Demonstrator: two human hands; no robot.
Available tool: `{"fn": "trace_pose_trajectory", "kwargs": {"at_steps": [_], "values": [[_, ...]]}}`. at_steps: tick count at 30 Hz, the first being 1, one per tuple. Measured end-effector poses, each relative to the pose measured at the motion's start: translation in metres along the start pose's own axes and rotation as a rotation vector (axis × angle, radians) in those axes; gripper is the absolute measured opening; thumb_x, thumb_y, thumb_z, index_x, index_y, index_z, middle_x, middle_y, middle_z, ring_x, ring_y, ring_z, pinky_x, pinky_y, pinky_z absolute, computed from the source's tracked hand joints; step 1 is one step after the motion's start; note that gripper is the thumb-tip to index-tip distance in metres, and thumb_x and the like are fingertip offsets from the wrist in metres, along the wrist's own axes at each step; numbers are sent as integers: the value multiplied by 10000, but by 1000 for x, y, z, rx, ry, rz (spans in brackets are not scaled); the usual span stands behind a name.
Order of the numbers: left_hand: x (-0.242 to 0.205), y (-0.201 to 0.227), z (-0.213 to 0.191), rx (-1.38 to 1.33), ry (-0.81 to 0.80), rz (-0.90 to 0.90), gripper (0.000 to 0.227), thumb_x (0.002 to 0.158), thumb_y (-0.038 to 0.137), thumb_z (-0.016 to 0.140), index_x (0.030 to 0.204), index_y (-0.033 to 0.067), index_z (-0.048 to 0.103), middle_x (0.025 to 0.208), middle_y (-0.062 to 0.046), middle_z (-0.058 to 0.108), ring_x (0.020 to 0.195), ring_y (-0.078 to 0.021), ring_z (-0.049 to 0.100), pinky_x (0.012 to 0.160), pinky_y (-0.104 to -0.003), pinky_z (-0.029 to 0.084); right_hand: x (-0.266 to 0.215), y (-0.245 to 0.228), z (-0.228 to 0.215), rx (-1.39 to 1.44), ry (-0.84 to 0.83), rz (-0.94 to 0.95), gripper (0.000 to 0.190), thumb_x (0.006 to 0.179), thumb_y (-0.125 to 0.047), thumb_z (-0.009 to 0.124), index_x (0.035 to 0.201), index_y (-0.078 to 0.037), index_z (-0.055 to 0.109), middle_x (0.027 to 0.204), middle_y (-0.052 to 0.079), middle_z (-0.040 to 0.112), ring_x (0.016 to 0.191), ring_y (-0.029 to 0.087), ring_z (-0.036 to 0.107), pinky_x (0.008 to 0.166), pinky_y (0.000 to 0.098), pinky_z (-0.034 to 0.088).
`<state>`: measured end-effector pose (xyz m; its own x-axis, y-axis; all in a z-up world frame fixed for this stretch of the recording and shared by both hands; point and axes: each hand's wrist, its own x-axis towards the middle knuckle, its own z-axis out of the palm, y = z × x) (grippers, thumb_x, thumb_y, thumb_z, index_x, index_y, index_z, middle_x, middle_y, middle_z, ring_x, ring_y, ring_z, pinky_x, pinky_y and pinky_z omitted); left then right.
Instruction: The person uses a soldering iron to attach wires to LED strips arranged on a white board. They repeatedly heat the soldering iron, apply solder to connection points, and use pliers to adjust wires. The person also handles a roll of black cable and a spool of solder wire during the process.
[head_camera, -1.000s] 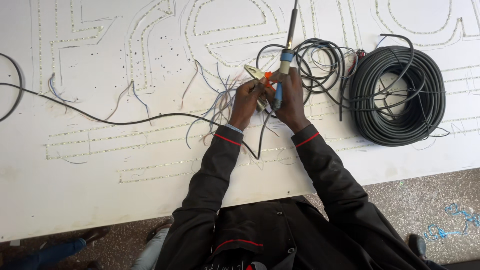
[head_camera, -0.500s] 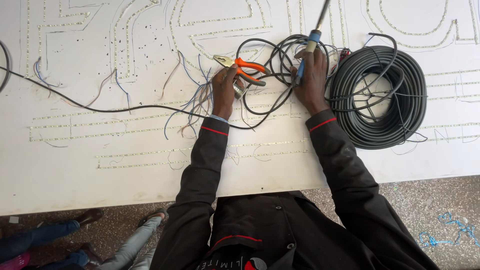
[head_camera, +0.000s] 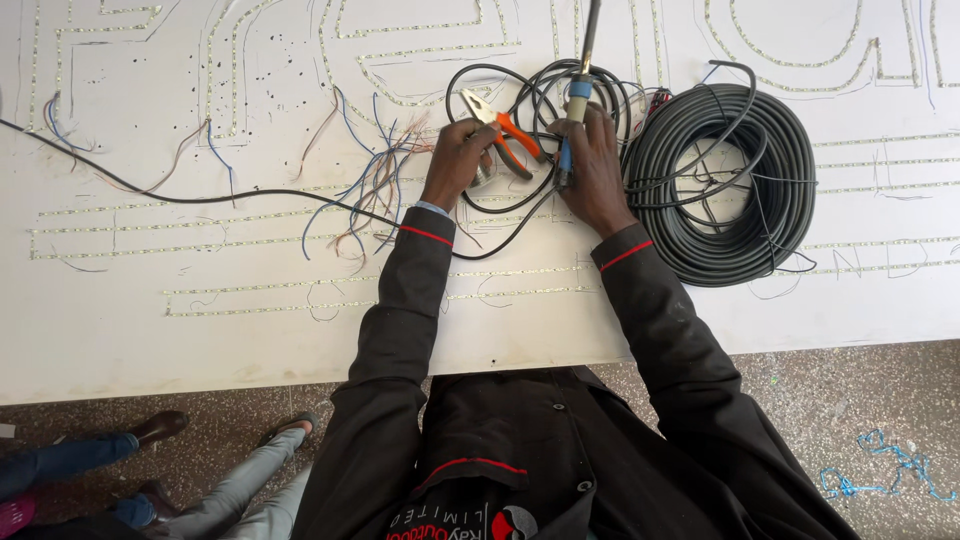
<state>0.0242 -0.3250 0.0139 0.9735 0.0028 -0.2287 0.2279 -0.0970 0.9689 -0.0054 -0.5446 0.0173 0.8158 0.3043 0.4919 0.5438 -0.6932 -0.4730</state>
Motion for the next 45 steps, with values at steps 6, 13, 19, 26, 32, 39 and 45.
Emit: {"fn": "trace_pose_trajectory", "kwargs": {"at_steps": [6,13,19,26,32,39,45], "values": [[24,-37,6,641,137,375,240,837,208,704,1041,83,720,871,-75,568,873,-390,683,805,-584,546,-9,8,8,111,-22,-13,571,839,61,697,1341,-139,513,1383,228,473,1326,587,396,1099,696,316],[-6,-12,-21,644,284,571,221,1001,103,529,1178,67,657,1023,-72,541,897,-461,684,746,-631,591,-9,5,21,126,-31,-35,547,856,35,690,1355,-78,498,1373,254,470,1304,581,409,1119,677,312],[18,-48,-60,632,421,712,231,1043,83,480,1200,46,646,1051,-84,517,950,-447,676,745,-563,619,0,-15,37,155,-42,-25,483,899,-41,645,1361,-70,505,1366,242,481,1307,548,421,1124,650,322],[26,-58,-78,713,418,801,323,1016,286,634,1315,171,672,1252,-63,494,1219,-355,531,976,-532,490,17,-50,61,171,34,-93,357,995,-180,566,1341,-90,552,1370,210,514,1272,519,459,1092,627,360],[-35,0,-76,102,87,687,307,1080,315,542,1063,61,714,913,-186,657,968,-412,682,866,-482,524,29,-87,87,177,54,-99,351,1032,-209,494,1367,-123,555,1369,177,543,1277,500,482,1066,607,395],[-8,-61,-75,-311,-334,265,471,1107,479,503,1254,65,673,1083,-146,671,1108,-270,640,1008,-487,497,34,-111,108,-65,-46,-101,679,1087,-372,385,1623,8,214,1689,202,243,1535,444,235,1193,550,261],[-34,1,-91,-357,-225,153,313,955,362,567,1016,59,618,945,-182,777,933,-266,762,795,-366,621,1,-98,43,3,-92,175,917,984,-16,703,1633,13,56,1720,224,61,1615,417,56,1333,537,130]]}}
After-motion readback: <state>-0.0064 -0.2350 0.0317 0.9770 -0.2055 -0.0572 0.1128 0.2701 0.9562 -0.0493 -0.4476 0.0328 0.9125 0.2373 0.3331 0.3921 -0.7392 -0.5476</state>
